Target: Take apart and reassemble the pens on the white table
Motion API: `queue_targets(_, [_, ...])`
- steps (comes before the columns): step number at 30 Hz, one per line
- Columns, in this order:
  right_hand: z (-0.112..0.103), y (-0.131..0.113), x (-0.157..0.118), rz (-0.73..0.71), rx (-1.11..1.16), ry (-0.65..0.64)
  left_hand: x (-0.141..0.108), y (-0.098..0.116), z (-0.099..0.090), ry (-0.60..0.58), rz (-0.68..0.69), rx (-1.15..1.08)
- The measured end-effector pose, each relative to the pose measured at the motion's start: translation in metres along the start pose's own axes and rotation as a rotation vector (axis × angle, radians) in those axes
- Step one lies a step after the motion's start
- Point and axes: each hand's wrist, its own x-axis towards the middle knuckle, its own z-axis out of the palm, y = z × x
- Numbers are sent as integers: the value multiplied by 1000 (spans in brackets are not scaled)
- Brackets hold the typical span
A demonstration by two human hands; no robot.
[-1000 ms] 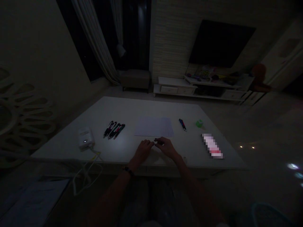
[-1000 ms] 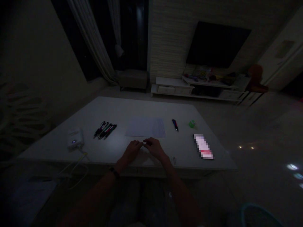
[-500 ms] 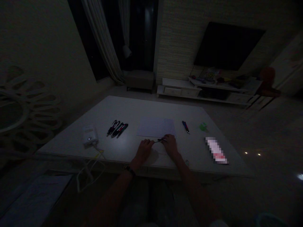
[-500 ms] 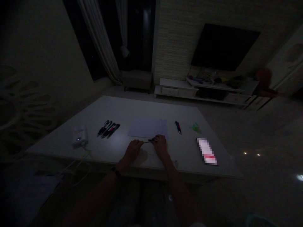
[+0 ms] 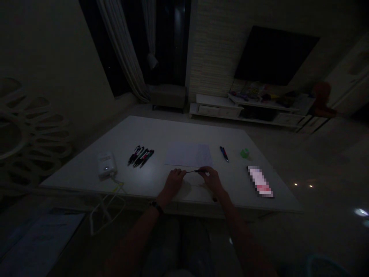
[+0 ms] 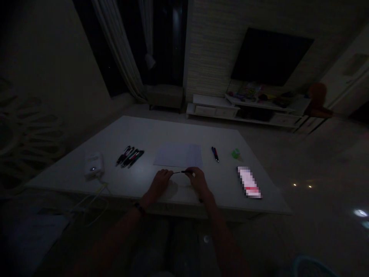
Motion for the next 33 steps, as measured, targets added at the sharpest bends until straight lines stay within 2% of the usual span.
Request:
queue_targets(5, [2,-1,1,-40,-14,-20,-1,0,1,14,-8,-1])
queue_targets(13, [-9,-5,-3,31,-3,38,1,1,-1,-3,-21,-5])
queue_targets(20, [-3,-13,4,-33,11,-14,0,1,-1,-7,-39,-14])
queue_targets(33, [-1,-9,7,50,49,-107,1,1,-1,-1,-30,-8])
